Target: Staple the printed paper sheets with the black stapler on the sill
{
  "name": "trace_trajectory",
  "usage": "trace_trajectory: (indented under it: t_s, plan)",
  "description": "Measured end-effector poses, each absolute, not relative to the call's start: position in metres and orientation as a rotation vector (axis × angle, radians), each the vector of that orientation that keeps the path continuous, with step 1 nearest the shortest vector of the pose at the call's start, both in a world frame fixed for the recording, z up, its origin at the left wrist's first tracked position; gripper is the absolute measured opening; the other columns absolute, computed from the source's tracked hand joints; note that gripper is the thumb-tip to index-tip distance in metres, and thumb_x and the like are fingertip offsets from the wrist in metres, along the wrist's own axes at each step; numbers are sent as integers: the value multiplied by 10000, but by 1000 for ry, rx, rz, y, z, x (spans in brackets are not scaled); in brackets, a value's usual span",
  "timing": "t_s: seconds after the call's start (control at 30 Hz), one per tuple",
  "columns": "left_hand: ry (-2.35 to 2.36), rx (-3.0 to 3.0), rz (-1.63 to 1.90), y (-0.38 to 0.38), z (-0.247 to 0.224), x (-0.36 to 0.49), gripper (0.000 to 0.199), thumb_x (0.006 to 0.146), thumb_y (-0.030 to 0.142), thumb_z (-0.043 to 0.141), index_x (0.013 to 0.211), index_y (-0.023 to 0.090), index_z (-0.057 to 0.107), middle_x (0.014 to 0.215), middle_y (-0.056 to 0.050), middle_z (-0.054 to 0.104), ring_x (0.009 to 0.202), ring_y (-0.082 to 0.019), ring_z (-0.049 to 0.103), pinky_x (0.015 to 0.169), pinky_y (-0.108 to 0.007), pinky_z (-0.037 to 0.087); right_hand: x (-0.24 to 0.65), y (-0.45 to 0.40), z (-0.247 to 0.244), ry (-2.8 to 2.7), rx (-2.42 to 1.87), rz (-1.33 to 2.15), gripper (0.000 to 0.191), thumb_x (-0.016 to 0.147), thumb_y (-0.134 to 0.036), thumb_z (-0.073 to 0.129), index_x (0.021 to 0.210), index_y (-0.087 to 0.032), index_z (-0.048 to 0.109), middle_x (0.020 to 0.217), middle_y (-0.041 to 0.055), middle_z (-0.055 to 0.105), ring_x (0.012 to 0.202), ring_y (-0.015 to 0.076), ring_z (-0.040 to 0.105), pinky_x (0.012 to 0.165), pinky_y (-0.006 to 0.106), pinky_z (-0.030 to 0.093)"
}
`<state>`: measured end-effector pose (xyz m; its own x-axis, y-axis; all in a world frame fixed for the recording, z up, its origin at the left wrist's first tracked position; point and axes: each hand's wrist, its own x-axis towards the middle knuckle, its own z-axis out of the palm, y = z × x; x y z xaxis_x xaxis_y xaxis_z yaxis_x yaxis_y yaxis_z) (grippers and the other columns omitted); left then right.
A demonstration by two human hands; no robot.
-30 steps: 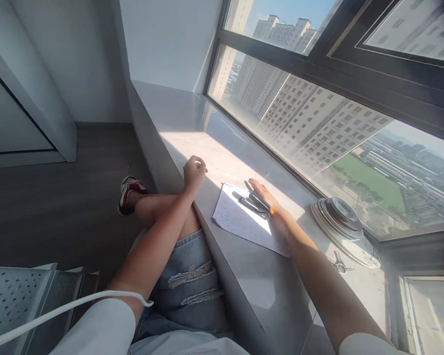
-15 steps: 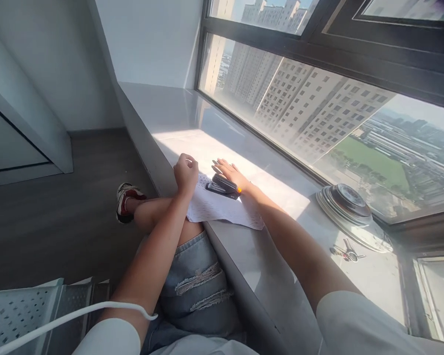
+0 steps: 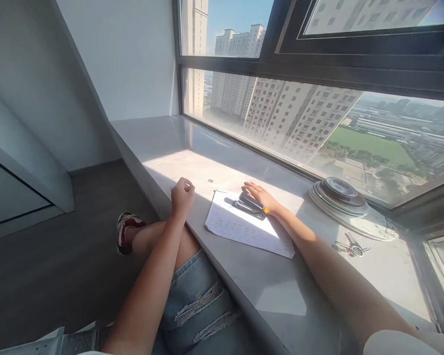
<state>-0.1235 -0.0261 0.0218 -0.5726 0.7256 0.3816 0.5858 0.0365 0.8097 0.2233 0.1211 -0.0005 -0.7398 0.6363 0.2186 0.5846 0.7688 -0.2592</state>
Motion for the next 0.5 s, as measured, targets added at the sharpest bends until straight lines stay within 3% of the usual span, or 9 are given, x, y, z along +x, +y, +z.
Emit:
trace_trajectory:
  t_s: [0.2, 0.33, 0.5]
  plan:
    - [2173, 1614, 1456, -29, 26, -116, 82, 896, 225, 610, 846, 286, 590, 639, 18, 614, 662, -237, 633, 667, -292, 398, 225, 119, 0, -2603, -919, 222, 517, 1128, -538, 378, 1374, -213, 696, 1606, 185, 607, 1548, 357, 519, 1249, 616, 445]
    - [2111, 1789, 1375, -27, 28, -112, 70, 954, 262, 577, 892, 273, 607, 608, 44, 573, 610, -197, 587, 671, -274, 389, 221, 119, 3, -2585, -914, 227, 432, 1111, -409, 453, 1396, -196, 698, 1587, 178, 625, 1463, 326, 599, 1236, 557, 465]
    - [2083, 1856, 1312, -25, 23, -116, 117, 966, 297, 573, 878, 248, 633, 574, 58, 548, 575, -164, 556, 651, -261, 376, 221, 121, 1, -2571, -951, 217, 434, 1105, -382, 478, 1432, -208, 704, 1593, 157, 625, 1455, 311, 600, 1248, 512, 442]
